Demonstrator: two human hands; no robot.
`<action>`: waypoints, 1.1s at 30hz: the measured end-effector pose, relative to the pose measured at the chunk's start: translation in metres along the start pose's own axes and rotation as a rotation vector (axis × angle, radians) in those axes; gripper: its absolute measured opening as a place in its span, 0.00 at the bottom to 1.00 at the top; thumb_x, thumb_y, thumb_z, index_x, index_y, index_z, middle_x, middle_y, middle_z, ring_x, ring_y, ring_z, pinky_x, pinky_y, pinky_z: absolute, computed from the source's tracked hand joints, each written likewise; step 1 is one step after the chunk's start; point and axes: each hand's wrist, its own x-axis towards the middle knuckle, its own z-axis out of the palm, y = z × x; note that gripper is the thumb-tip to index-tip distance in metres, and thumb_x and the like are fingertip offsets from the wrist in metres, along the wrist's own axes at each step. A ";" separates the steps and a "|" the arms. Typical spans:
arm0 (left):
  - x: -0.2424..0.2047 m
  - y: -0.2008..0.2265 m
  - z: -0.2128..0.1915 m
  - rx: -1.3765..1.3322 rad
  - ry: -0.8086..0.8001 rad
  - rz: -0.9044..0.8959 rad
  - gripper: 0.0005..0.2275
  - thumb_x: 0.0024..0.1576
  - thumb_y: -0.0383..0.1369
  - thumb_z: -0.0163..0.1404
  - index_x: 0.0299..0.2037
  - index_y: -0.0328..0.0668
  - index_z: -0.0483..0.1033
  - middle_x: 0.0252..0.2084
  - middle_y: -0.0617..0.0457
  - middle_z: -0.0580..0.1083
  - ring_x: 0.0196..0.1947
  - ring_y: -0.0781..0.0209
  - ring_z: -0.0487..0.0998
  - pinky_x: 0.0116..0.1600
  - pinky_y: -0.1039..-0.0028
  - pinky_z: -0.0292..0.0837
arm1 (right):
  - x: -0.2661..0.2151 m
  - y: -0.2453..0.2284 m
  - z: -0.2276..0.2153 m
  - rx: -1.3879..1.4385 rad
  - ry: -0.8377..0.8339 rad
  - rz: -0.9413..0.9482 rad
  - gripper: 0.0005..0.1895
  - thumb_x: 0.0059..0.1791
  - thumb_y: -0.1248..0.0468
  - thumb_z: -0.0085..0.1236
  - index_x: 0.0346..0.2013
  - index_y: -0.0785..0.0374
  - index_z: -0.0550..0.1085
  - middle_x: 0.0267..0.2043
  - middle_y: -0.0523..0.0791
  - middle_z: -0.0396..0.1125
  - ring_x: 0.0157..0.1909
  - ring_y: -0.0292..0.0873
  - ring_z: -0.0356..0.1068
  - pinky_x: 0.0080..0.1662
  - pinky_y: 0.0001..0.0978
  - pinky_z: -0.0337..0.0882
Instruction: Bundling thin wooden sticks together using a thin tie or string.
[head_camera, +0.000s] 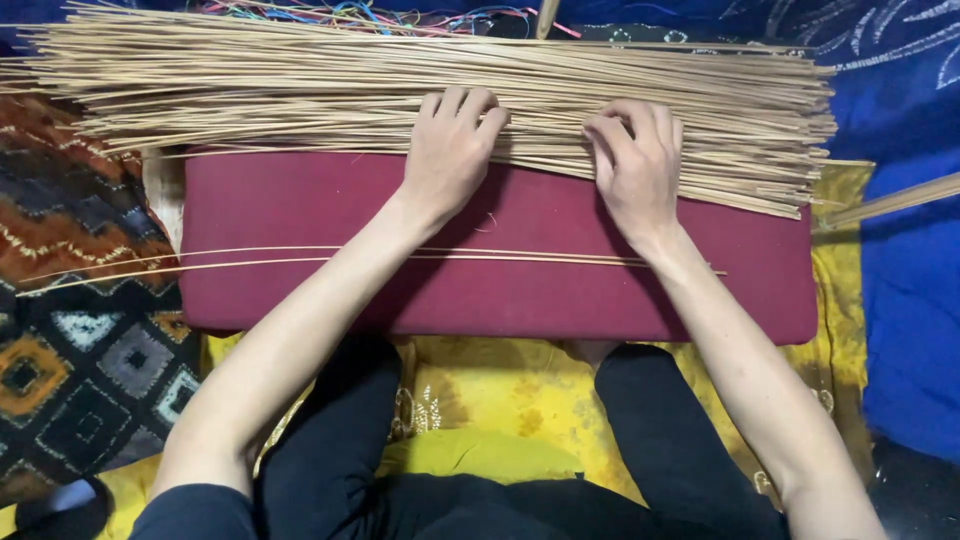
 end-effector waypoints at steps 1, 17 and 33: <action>0.001 0.002 -0.001 -0.004 -0.003 -0.001 0.06 0.56 0.30 0.52 0.41 0.42 0.75 0.45 0.53 0.72 0.43 0.55 0.70 0.48 0.67 0.65 | 0.000 -0.001 -0.003 -0.001 -0.004 0.003 0.06 0.53 0.68 0.69 0.42 0.65 0.80 0.49 0.46 0.69 0.50 0.47 0.63 0.53 0.39 0.61; 0.010 0.047 -0.055 -0.155 0.023 0.275 0.09 0.62 0.24 0.43 0.48 0.44 0.75 0.39 0.54 0.72 0.37 0.57 0.76 0.38 0.73 0.72 | -0.020 -0.030 -0.060 0.118 -0.006 -0.130 0.06 0.58 0.72 0.58 0.45 0.60 0.80 0.41 0.47 0.69 0.41 0.55 0.71 0.44 0.46 0.71; -0.012 0.048 -0.117 -0.308 -0.449 0.010 0.04 0.65 0.31 0.48 0.46 0.46 0.76 0.32 0.54 0.75 0.29 0.48 0.82 0.31 0.56 0.78 | -0.023 -0.028 -0.130 0.217 -0.400 -0.036 0.07 0.55 0.74 0.58 0.47 0.69 0.78 0.39 0.57 0.72 0.44 0.65 0.73 0.44 0.56 0.71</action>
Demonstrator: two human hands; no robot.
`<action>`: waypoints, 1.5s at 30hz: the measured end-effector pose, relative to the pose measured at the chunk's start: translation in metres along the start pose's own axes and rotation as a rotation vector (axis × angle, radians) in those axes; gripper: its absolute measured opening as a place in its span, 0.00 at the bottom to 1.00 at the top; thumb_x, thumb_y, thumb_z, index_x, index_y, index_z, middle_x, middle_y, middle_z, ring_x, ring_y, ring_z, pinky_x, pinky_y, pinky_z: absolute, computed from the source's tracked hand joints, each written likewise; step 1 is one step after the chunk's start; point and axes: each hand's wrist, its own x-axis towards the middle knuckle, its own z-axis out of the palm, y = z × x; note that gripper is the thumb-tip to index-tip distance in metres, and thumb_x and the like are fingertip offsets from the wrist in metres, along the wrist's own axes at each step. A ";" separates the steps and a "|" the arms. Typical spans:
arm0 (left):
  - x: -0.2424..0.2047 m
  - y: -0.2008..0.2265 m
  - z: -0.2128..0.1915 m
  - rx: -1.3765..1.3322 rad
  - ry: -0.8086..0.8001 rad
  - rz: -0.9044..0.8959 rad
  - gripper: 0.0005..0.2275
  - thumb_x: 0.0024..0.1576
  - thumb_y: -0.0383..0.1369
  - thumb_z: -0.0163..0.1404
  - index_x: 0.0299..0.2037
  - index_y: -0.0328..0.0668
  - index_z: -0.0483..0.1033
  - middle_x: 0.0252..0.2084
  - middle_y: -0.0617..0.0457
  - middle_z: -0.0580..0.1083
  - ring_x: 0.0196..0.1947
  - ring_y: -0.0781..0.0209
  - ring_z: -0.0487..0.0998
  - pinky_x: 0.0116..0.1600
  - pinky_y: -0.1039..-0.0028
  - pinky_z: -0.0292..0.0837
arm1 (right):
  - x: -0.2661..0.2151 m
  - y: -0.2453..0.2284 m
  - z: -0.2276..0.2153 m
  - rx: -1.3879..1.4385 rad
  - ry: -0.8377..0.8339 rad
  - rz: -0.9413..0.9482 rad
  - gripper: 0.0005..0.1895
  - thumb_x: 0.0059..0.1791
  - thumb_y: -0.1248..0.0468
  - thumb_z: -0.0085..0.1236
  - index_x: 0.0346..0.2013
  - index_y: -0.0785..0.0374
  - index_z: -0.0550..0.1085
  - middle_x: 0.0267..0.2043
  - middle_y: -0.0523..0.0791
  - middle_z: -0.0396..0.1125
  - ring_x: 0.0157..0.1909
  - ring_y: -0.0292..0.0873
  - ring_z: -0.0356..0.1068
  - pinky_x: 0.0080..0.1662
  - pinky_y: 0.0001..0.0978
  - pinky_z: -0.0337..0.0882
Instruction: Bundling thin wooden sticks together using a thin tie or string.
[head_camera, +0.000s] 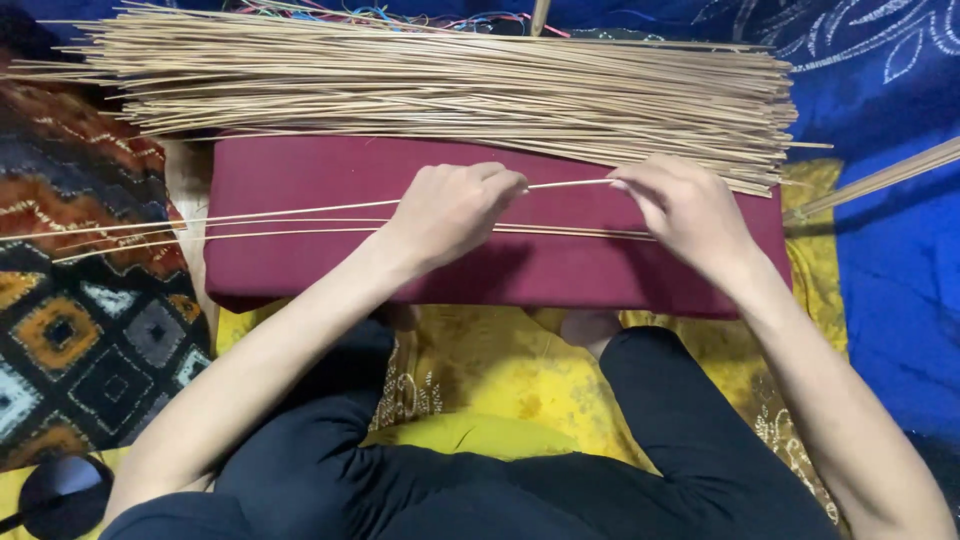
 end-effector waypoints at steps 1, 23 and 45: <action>0.001 0.006 0.000 0.000 0.004 0.003 0.04 0.65 0.31 0.48 0.46 0.46 0.76 0.32 0.54 0.75 0.29 0.48 0.82 0.31 0.56 0.78 | -0.001 -0.007 0.001 -0.004 0.002 0.000 0.07 0.55 0.74 0.58 0.47 0.69 0.78 0.39 0.57 0.72 0.44 0.65 0.73 0.44 0.56 0.71; -0.003 0.014 0.035 -0.022 -0.039 0.046 0.07 0.63 0.30 0.47 0.49 0.49 0.75 0.32 0.57 0.75 0.29 0.50 0.82 0.30 0.57 0.79 | -0.014 -0.006 0.040 0.243 -0.008 0.258 0.06 0.57 0.67 0.56 0.43 0.56 0.80 0.30 0.45 0.73 0.37 0.53 0.76 0.42 0.44 0.73; -0.008 0.017 0.022 -0.100 -0.251 -0.014 0.09 0.64 0.30 0.38 0.45 0.44 0.73 0.30 0.49 0.77 0.31 0.41 0.84 0.35 0.51 0.80 | -0.022 -0.009 0.056 0.121 0.047 0.073 0.06 0.53 0.69 0.62 0.45 0.61 0.81 0.38 0.49 0.76 0.42 0.56 0.75 0.45 0.47 0.72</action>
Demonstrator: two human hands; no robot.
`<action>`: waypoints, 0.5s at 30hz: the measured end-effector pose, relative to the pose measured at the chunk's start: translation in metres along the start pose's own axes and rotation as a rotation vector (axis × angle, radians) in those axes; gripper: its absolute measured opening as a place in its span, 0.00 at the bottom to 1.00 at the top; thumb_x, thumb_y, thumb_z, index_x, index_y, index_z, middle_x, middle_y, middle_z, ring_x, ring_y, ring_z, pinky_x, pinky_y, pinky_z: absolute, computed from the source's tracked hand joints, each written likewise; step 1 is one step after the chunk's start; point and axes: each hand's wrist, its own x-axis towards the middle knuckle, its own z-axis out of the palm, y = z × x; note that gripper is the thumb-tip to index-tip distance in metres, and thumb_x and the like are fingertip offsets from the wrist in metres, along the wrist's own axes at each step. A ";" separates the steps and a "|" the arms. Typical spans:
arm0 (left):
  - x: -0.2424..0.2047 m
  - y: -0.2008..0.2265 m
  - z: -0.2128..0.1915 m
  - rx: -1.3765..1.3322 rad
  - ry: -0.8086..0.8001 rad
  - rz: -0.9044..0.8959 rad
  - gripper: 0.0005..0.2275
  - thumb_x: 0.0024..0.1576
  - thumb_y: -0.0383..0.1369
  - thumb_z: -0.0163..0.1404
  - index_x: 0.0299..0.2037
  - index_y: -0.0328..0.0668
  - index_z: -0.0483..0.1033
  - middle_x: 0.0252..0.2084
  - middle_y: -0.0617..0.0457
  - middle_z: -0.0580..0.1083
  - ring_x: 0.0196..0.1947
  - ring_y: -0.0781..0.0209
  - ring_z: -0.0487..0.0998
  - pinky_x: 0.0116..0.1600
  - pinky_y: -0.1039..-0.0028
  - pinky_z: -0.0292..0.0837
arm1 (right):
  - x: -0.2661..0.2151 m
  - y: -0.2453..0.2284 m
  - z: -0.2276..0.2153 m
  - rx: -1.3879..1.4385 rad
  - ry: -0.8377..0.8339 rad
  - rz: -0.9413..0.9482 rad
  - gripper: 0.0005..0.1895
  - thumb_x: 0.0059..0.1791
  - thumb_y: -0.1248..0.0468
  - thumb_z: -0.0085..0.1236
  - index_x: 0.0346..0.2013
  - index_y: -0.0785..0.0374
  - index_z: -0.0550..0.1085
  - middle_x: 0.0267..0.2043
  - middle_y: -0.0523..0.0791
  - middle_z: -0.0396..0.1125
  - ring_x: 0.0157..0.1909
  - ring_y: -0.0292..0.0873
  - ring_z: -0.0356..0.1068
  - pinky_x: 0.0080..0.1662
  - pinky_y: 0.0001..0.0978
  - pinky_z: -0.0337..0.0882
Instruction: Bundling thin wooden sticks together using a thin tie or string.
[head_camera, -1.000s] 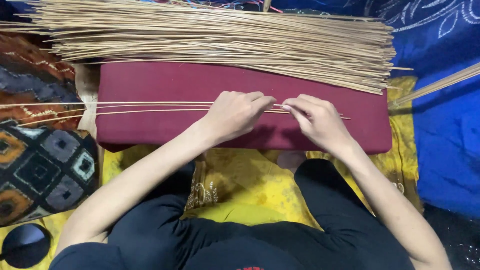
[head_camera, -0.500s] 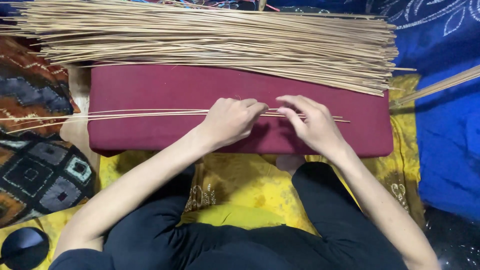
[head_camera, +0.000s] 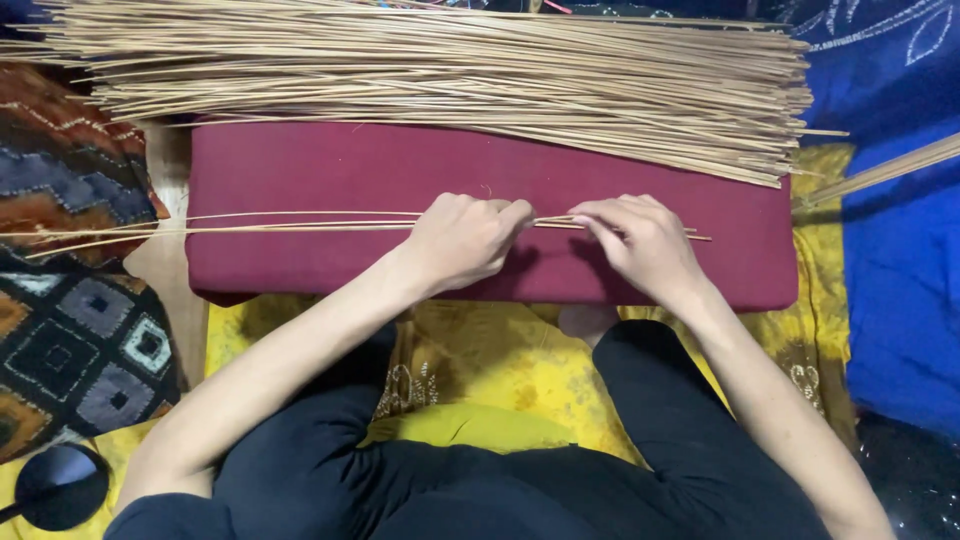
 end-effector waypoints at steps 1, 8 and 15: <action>-0.001 -0.002 0.000 0.003 0.003 -0.003 0.09 0.64 0.30 0.38 0.45 0.44 0.73 0.30 0.49 0.77 0.31 0.41 0.84 0.35 0.51 0.80 | -0.002 0.012 -0.001 0.001 0.001 -0.005 0.06 0.53 0.69 0.62 0.45 0.61 0.81 0.38 0.49 0.76 0.42 0.56 0.75 0.45 0.47 0.72; 0.001 -0.002 0.007 -0.016 -0.005 -0.001 0.09 0.66 0.31 0.36 0.46 0.43 0.70 0.30 0.47 0.77 0.31 0.40 0.84 0.35 0.50 0.79 | 0.000 -0.005 -0.002 -0.168 0.081 -0.066 0.10 0.57 0.64 0.58 0.52 0.60 0.79 0.43 0.47 0.75 0.45 0.52 0.75 0.46 0.42 0.72; -0.001 -0.003 -0.001 0.016 0.009 0.010 0.09 0.66 0.30 0.36 0.46 0.44 0.71 0.30 0.48 0.78 0.30 0.43 0.84 0.35 0.52 0.80 | -0.006 0.037 0.004 -0.198 0.050 -0.055 0.07 0.55 0.70 0.60 0.47 0.62 0.81 0.41 0.48 0.77 0.44 0.52 0.76 0.45 0.42 0.72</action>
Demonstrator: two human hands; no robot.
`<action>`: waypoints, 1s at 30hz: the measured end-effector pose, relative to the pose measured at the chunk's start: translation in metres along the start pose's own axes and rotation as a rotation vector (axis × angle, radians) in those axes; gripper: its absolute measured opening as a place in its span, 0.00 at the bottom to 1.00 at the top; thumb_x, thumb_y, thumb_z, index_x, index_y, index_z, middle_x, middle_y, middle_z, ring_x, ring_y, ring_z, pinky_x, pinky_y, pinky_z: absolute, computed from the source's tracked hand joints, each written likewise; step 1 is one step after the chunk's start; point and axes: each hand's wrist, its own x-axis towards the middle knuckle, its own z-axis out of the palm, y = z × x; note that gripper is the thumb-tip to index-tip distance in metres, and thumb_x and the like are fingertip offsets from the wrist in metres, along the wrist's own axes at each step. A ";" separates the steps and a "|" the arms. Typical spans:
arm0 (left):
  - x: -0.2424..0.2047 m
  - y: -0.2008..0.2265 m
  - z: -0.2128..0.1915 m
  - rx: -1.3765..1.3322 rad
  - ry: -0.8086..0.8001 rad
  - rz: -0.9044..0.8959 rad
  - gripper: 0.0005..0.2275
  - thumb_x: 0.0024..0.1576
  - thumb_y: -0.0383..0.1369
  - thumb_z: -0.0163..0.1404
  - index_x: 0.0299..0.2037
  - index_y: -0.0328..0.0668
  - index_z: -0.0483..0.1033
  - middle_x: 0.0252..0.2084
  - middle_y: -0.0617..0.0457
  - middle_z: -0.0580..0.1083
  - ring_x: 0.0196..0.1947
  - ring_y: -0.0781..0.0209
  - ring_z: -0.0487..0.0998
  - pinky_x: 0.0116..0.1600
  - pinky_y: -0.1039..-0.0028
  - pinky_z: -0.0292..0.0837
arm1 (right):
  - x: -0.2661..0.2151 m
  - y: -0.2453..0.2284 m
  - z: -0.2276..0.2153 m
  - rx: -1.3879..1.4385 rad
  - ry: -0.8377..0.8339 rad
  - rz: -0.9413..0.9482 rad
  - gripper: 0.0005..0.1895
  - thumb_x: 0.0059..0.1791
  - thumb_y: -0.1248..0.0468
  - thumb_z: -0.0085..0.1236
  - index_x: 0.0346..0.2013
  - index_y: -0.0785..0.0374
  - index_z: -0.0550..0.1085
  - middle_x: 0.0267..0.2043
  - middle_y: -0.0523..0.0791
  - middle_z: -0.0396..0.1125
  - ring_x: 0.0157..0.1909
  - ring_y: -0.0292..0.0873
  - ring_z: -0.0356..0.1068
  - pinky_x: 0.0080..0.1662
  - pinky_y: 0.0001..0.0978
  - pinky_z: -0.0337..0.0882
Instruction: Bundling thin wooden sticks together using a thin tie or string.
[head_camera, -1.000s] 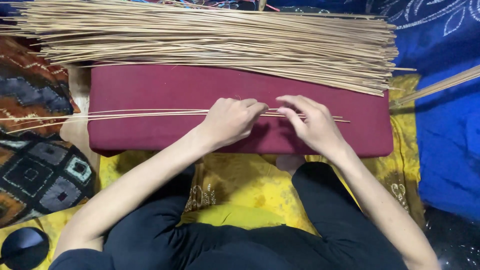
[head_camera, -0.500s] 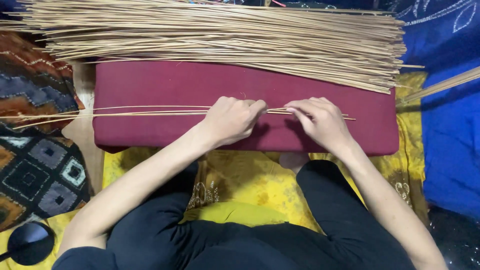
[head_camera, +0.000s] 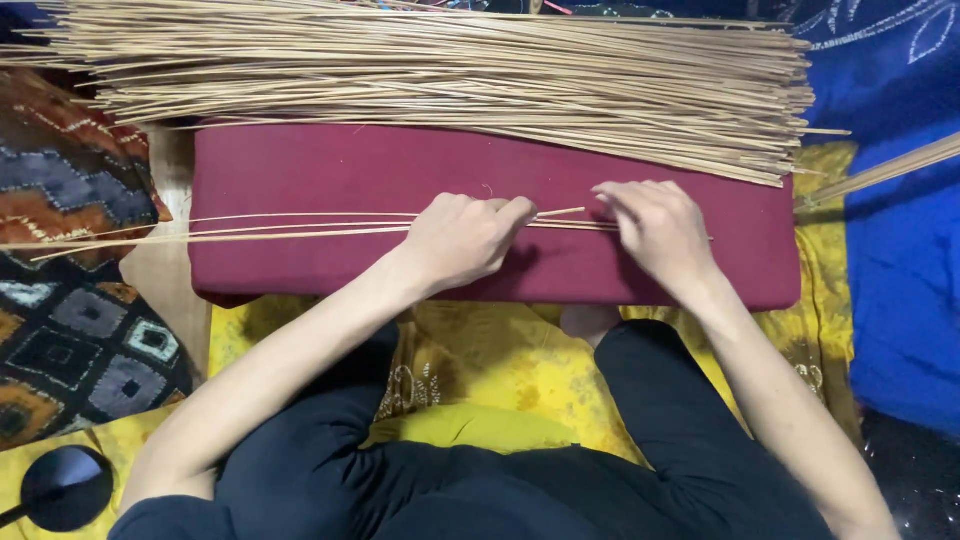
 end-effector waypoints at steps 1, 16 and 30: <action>-0.001 -0.002 0.002 -0.004 -0.001 0.003 0.09 0.66 0.30 0.36 0.46 0.44 0.71 0.30 0.48 0.78 0.30 0.43 0.84 0.35 0.52 0.80 | -0.001 -0.001 -0.006 -0.002 -0.002 0.004 0.07 0.55 0.70 0.60 0.47 0.62 0.81 0.41 0.48 0.77 0.44 0.52 0.76 0.45 0.42 0.72; 0.003 -0.001 0.002 -0.076 -0.067 -0.031 0.10 0.68 0.33 0.35 0.48 0.44 0.71 0.29 0.47 0.77 0.31 0.40 0.83 0.37 0.50 0.80 | 0.010 -0.031 -0.027 0.453 -0.069 0.271 0.10 0.58 0.74 0.49 0.48 0.62 0.78 0.38 0.50 0.75 0.44 0.54 0.76 0.50 0.47 0.73; 0.006 0.005 0.001 -0.150 -0.110 -0.057 0.09 0.66 0.33 0.38 0.47 0.43 0.71 0.31 0.43 0.78 0.33 0.35 0.83 0.39 0.46 0.78 | 0.014 -0.053 -0.029 0.362 -0.025 0.072 0.15 0.53 0.69 0.62 0.55 0.64 0.76 0.47 0.52 0.73 0.50 0.59 0.73 0.52 0.51 0.71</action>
